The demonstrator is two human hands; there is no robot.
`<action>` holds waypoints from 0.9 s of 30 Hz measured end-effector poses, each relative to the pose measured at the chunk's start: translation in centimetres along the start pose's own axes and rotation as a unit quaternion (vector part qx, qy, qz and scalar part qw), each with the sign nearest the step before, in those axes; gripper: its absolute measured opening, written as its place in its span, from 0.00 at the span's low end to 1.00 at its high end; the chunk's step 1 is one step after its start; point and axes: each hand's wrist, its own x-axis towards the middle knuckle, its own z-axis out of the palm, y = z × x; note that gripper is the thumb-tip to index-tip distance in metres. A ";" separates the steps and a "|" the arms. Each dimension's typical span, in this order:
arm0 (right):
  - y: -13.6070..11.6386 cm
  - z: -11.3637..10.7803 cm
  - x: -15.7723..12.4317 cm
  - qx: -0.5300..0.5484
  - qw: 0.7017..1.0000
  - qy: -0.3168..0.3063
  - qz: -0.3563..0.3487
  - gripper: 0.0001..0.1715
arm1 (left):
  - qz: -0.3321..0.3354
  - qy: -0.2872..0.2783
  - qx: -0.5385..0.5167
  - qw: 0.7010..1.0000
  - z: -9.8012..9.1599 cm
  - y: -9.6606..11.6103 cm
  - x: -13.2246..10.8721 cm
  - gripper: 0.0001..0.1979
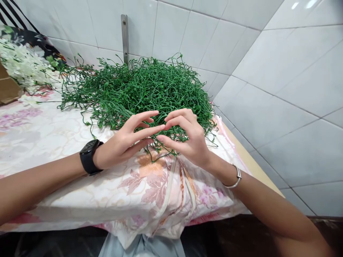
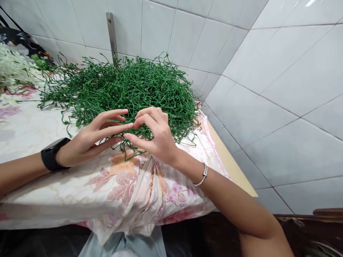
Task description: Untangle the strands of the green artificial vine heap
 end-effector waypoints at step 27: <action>-0.4 0.3 -0.4 -0.052 0.997 -0.003 -0.052 0.08 | -0.033 0.089 0.000 0.996 0.2 0.6 -0.3 0.11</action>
